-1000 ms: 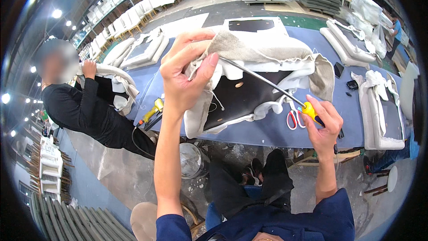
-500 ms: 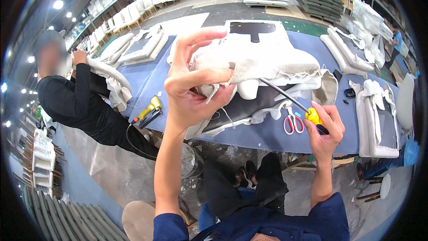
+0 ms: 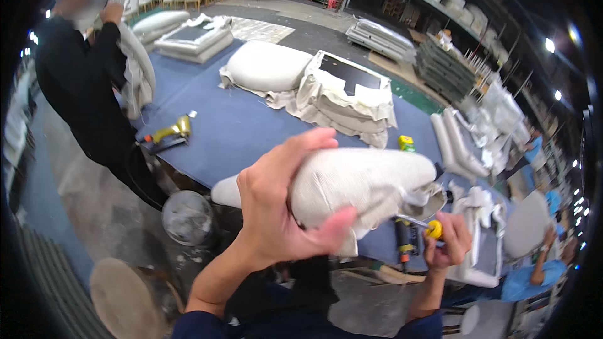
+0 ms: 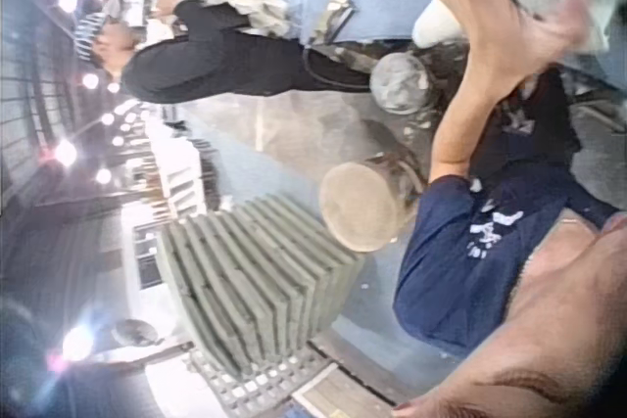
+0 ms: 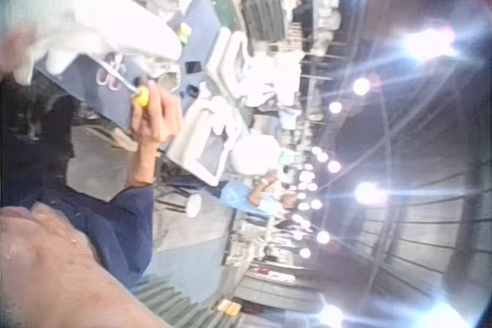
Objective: The person staples fabric to a foam cushion using a staple gun, then trims excess fabric with scissors. They use a screwdriver to pull and tighten the fabric before hand-sewing the edges to secure the cover. The person works on multiple cushion pieces at a table in a workshop.
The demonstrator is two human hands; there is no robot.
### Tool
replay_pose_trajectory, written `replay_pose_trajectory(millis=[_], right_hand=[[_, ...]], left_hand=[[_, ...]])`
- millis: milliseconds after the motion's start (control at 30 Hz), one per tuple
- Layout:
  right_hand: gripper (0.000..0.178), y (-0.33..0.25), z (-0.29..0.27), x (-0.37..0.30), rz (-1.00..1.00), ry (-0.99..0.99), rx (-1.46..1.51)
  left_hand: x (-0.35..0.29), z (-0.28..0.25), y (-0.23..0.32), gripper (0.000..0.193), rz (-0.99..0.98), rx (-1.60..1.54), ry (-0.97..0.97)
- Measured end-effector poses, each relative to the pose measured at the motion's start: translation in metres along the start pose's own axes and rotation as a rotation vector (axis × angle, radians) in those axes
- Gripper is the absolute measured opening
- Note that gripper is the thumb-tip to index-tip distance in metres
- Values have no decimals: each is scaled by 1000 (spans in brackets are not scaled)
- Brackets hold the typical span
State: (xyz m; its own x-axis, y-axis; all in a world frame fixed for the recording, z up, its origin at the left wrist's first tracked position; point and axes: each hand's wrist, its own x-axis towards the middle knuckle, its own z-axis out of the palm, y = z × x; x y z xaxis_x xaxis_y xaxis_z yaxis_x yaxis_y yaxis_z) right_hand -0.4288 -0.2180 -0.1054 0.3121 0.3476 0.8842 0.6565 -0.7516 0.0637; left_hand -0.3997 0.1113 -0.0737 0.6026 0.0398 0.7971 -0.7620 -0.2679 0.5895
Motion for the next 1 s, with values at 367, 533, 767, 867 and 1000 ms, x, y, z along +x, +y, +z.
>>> replay_pose_trajectory(millis=[367, 533, 767, 867, 1000], right_hand=[[38, -16, -44, 23, -76, -150, -104], [44, -41, -88, 35, -32, -291, -271], [41, -63, -119, 37, -64, -317, -483], [43, -49, -107, 37, -118, -227, -415], [42, -41, -86, 24, -43, -230, -346]], left_hand=[[-4, -6, 1, 62, 170, 71, 20], [2, -1, 1, 62, 170, 53, 21], [1, 5, 4, 61, 148, 41, 19], [2, 6, 5, 61, 160, 64, 31], [2, 9, 6, 60, 157, 82, 29]])
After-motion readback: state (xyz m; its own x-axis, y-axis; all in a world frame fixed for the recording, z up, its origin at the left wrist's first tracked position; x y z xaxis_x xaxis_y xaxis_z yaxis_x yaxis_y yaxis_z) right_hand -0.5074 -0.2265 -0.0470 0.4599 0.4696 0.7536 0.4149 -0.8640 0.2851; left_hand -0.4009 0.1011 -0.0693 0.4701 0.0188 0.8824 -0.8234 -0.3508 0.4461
